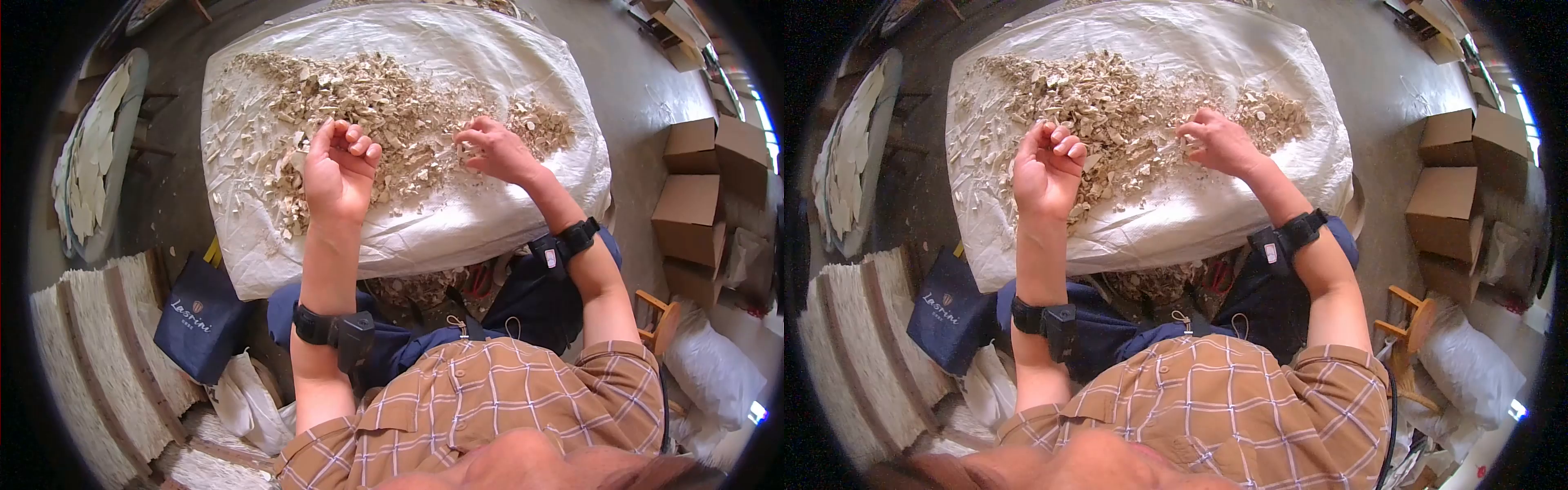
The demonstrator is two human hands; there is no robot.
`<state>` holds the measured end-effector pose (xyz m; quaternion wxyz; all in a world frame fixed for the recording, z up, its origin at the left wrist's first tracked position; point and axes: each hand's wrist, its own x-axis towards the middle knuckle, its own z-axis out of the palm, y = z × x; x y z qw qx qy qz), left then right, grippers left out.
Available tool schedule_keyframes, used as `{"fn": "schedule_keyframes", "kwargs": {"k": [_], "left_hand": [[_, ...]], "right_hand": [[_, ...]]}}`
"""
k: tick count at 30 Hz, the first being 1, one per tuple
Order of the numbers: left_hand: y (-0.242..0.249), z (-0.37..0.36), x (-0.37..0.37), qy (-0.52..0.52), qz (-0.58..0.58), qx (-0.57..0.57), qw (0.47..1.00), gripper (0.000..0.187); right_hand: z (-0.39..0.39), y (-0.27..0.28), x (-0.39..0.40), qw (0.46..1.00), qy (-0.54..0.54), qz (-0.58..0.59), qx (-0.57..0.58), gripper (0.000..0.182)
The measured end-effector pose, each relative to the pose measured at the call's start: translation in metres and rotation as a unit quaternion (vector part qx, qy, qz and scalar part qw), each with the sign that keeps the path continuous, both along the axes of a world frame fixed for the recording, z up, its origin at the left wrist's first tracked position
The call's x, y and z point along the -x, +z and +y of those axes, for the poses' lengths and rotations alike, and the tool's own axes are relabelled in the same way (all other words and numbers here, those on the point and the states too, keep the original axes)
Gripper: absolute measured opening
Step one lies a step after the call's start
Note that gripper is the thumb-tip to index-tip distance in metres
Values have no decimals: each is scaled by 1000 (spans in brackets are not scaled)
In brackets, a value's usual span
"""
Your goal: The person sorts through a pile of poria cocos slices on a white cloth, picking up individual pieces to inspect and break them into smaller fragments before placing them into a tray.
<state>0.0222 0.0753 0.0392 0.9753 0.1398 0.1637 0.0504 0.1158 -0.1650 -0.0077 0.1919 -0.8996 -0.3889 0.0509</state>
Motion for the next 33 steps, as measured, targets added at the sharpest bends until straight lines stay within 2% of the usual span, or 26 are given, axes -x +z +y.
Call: {"fn": "schedule_keyframes", "kwargs": {"k": [2,3,6,8,9,11,12,14,15,17,19,21,22,24,27,29,32,33], "left_hand": [[-1,-1,0,-5,3,-2,1000,17],[0,-1,0,-6,6,-1,1000,17],[1,0,3,-14,-7,-2,1000,17],[0,1,3,-15,-2,0,1000,18],[-1,2,3,-16,3,2,1000,19],[-2,1,3,-18,3,1,1000,19],[-2,1,3,-20,4,-1,1000,19],[-2,1,2,-19,5,-6,1000,19],[-2,0,2,-16,6,-11,1000,18],[-1,-1,3,-16,7,-10,1000,17],[-1,-1,4,-14,8,-9,1000,15],[-3,0,3,-25,-2,-7,1000,15],[-3,0,3,-25,-2,-7,1000,15],[-2,-1,3,-24,4,-11,1000,15],[-3,-3,2,-31,2,-9,999,15],[-6,-4,1,-36,5,-10,999,15],[-9,-6,1,-45,9,-14,999,16],[-10,-7,1,-51,11,-16,999,15]], "right_hand": [[-8,-3,-7,997,-21,68,16,8],[-17,-13,-17,999,-32,23,15,5],[-38,0,-35,995,-89,33,10,6],[-45,8,-41,987,-158,-20,9,7],[-46,9,-41,987,-159,-20,9,7],[-46,11,-37,976,-188,-108,15,7],[-44,12,-35,976,-189,-108,15,7],[-42,13,-31,993,-113,31,5,11],[-42,13,-29,993,-114,30,7,11],[-43,12,-26,993,-36,61,96,16],[-46,7,-25,992,-45,64,95,12],[-51,-3,-29,989,-110,-37,91,12],[-52,1,-29,989,-111,-37,92,12],[-54,7,-30,990,-74,41,112,15],[-48,5,-22,991,-18,17,129,17],[-49,-1,-22,991,-28,13,127,16],[-50,-2,-31,996,-57,9,69,13],[-51,-1,-35,996,-74,40,13,11]]}}
